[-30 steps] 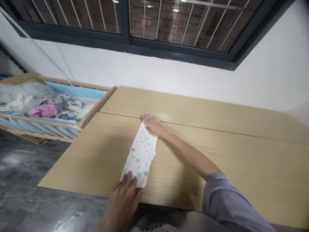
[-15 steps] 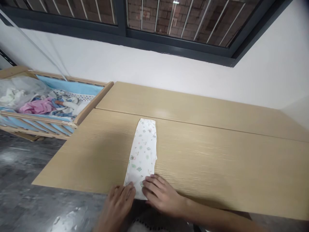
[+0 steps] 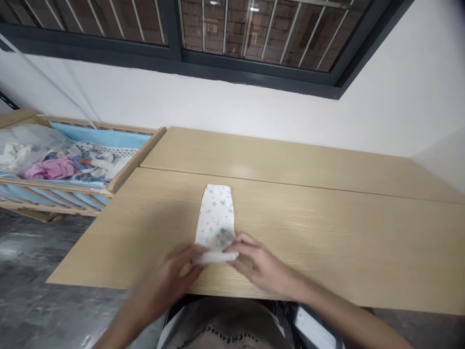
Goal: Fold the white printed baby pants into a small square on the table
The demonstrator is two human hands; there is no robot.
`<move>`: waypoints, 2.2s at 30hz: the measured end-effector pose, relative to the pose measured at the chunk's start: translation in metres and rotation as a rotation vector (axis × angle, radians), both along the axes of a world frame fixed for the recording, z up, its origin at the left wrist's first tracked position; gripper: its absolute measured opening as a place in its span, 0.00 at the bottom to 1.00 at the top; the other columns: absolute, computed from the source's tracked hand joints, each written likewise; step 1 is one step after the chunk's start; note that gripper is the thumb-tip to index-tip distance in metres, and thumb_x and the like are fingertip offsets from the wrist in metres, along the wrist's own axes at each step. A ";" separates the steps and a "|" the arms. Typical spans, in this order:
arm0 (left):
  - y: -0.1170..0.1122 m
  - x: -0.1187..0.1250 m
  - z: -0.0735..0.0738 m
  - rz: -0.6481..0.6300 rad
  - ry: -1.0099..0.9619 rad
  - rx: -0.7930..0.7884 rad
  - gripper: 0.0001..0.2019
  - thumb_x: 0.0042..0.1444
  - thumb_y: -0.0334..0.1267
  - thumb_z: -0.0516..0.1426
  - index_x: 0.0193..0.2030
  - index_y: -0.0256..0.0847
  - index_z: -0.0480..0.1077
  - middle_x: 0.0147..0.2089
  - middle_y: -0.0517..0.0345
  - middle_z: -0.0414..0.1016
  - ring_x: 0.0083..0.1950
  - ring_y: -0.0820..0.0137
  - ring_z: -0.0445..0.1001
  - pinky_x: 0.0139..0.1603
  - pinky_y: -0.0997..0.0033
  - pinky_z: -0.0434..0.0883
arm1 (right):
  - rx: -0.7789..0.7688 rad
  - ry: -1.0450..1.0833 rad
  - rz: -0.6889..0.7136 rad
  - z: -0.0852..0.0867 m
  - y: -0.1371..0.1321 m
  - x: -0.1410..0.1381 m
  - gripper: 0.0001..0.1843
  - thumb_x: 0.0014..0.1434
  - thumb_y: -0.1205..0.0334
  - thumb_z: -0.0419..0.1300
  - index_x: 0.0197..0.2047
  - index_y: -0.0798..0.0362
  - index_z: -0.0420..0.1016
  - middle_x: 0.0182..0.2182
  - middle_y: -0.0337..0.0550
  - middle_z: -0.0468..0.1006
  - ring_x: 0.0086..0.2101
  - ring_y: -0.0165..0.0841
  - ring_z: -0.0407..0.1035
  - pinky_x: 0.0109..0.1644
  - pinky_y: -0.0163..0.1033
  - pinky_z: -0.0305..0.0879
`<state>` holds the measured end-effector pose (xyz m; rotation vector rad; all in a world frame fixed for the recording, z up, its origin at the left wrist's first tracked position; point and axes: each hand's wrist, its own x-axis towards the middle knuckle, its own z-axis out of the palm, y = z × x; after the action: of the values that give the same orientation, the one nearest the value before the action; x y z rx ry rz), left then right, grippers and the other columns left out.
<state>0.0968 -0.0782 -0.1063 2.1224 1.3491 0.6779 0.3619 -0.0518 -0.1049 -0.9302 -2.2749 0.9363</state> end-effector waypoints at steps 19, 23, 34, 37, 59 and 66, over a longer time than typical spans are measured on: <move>0.124 0.060 -0.022 0.316 0.442 0.181 0.21 0.70 0.42 0.49 0.62 0.29 0.66 0.62 0.34 0.71 0.62 0.49 0.69 0.63 0.52 0.64 | 0.118 -0.150 -0.367 -0.055 0.191 -0.026 0.16 0.67 0.62 0.55 0.55 0.57 0.74 0.51 0.55 0.76 0.54 0.42 0.68 0.59 0.46 0.62; 0.048 0.073 -0.054 0.273 0.602 0.273 0.25 0.70 0.46 0.48 0.63 0.26 0.67 0.64 0.30 0.70 0.63 0.46 0.71 0.58 0.50 0.70 | 0.430 -0.273 0.088 -0.046 0.154 -0.041 0.26 0.73 0.53 0.48 0.69 0.55 0.61 0.68 0.56 0.63 0.67 0.44 0.56 0.70 0.52 0.52; 0.025 0.086 -0.093 0.316 0.700 0.295 0.26 0.68 0.44 0.53 0.64 0.24 0.68 0.67 0.26 0.66 0.67 0.42 0.68 0.61 0.48 0.72 | 0.373 -0.465 0.342 -0.101 0.183 -0.062 0.33 0.74 0.47 0.42 0.76 0.53 0.49 0.74 0.49 0.48 0.73 0.41 0.41 0.75 0.54 0.38; 0.024 0.085 -0.094 0.310 0.683 0.277 0.26 0.69 0.43 0.52 0.65 0.24 0.67 0.68 0.26 0.65 0.68 0.42 0.68 0.61 0.48 0.72 | 0.371 -0.482 0.238 -0.101 0.215 -0.054 0.34 0.74 0.46 0.41 0.77 0.50 0.44 0.75 0.45 0.45 0.73 0.39 0.39 0.76 0.54 0.35; 0.047 0.040 -0.079 0.119 0.463 0.259 0.15 0.70 0.38 0.49 0.52 0.41 0.76 0.57 0.47 0.80 0.60 0.54 0.76 0.57 0.51 0.73 | 0.373 -0.294 0.091 -0.047 0.122 0.002 0.24 0.74 0.50 0.48 0.65 0.53 0.68 0.63 0.54 0.70 0.62 0.44 0.64 0.65 0.54 0.60; 0.070 0.000 -0.075 0.029 0.403 0.256 0.15 0.68 0.34 0.50 0.53 0.39 0.76 0.55 0.49 0.80 0.56 0.55 0.76 0.58 0.50 0.71 | 0.535 -0.395 0.025 -0.080 0.081 0.009 0.13 0.72 0.64 0.51 0.52 0.56 0.75 0.49 0.53 0.77 0.49 0.42 0.70 0.56 0.49 0.66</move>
<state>0.0972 -0.0080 -0.1814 2.5500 1.5725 0.4677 0.3707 0.0296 -0.1848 -0.8935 -2.6666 0.1214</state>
